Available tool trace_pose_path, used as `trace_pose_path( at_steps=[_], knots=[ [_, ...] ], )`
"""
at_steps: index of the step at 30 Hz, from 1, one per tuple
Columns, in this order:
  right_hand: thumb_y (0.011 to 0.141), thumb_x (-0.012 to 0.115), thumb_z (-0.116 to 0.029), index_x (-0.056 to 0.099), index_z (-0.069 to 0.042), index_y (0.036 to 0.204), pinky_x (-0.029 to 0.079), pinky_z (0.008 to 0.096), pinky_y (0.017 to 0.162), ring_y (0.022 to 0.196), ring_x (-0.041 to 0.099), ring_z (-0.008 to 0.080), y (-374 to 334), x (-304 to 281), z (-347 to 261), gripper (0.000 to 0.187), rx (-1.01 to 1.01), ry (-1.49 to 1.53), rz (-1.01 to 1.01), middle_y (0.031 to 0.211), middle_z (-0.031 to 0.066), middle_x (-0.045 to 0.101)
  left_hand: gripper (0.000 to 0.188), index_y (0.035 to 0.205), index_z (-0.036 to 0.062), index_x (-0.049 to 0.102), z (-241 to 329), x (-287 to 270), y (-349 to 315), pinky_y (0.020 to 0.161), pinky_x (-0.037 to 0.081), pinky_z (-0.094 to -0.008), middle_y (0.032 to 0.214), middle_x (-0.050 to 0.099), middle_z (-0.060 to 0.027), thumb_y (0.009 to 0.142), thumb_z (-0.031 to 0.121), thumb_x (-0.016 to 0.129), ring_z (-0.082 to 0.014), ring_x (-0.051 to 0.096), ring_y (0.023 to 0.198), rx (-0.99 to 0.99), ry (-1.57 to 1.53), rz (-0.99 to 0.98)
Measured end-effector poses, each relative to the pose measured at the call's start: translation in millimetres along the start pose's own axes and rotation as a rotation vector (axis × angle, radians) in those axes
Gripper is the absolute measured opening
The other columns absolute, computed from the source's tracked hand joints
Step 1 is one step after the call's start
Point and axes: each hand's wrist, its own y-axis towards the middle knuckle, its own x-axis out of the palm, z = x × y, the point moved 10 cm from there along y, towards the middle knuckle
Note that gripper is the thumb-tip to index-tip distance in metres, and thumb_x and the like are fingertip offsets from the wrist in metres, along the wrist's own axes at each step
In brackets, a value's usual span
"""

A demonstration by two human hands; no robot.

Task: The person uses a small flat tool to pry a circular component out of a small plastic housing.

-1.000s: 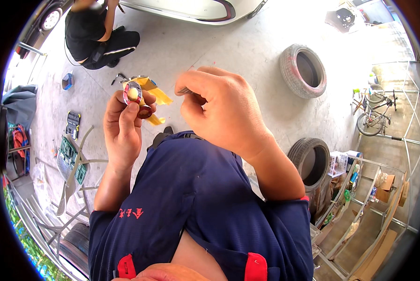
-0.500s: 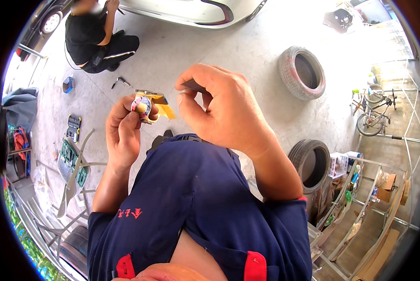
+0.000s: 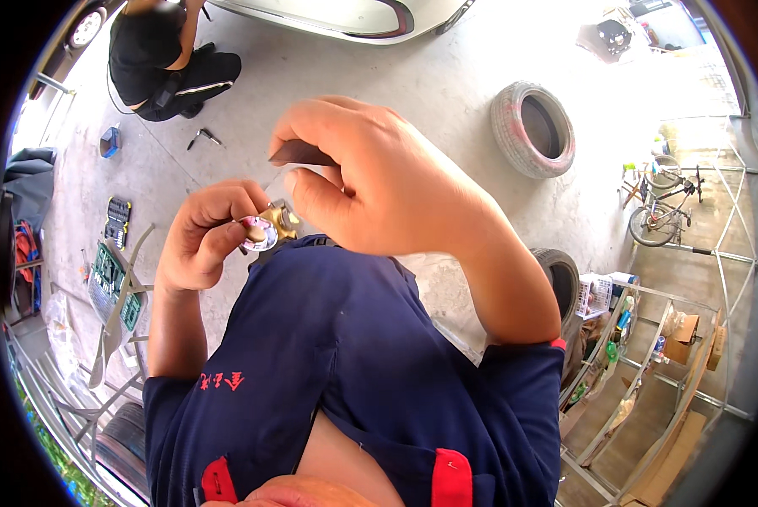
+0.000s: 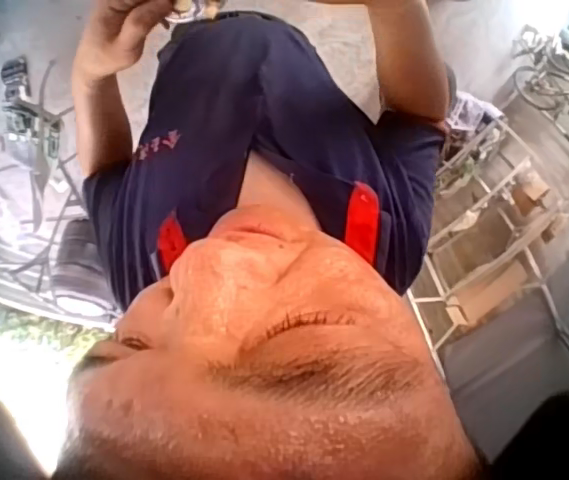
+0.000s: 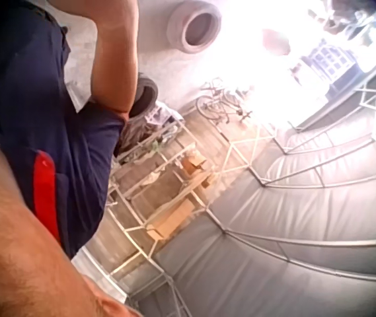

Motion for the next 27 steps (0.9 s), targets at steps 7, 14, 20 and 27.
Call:
trace_pose_path(
  at_steps=[7,14,20,27],
  knots=[
    [0.091,0.056,-0.001,0.057,0.003,0.125,0.050,0.0337,0.098,0.114,0.064,0.0173,8.0,57.5,39.8,0.034,0.222,0.636,-0.426,0.123,0.0152,0.069,0.018,0.087,-0.0036,0.065,1.7,-16.5,-2.7,0.068,0.048,-0.0298,0.080,0.066,-0.0066,0.095,0.009,0.057,-0.0127,0.060,0.074,-0.123,0.058,-0.108],
    [0.096,0.062,-0.007,0.063,0.002,0.118,0.051,0.0304,0.088,0.102,0.066,0.0141,22.3,72.2,35.1,0.024,0.227,0.687,-0.449,0.108,0.0089,0.071,0.021,0.095,-0.0039,0.071,-12.4,-20.6,-7.7,0.064,0.048,-0.0280,0.077,0.067,-0.0040,0.096,0.012,0.058,-0.0094,0.059,0.071,-0.310,0.177,-0.201],
    [0.097,0.073,-0.008,0.065,0.001,0.111,0.051,0.0262,0.078,0.088,0.065,0.0094,26.6,83.3,46.3,0.018,0.326,0.508,-0.456,0.094,0.0036,0.071,0.023,0.099,-0.0030,0.074,-10.8,-22.3,-4.3,0.064,0.049,-0.0290,0.077,0.068,-0.0028,0.100,0.016,0.061,-0.0091,0.059,0.071,-0.305,0.214,-0.226],
    [0.090,0.078,-0.009,0.067,0.001,0.104,0.050,0.0259,0.072,0.080,0.061,0.0084,29.1,83.7,50.6,0.021,0.375,0.602,-0.351,0.085,0.0000,0.064,0.026,0.097,-0.0034,0.071,-11.1,-46.7,-4.1,0.078,0.051,-0.0327,0.079,0.069,-0.0052,0.104,0.016,0.056,-0.0143,0.064,0.081,-0.105,0.101,0.067]
  ],
)
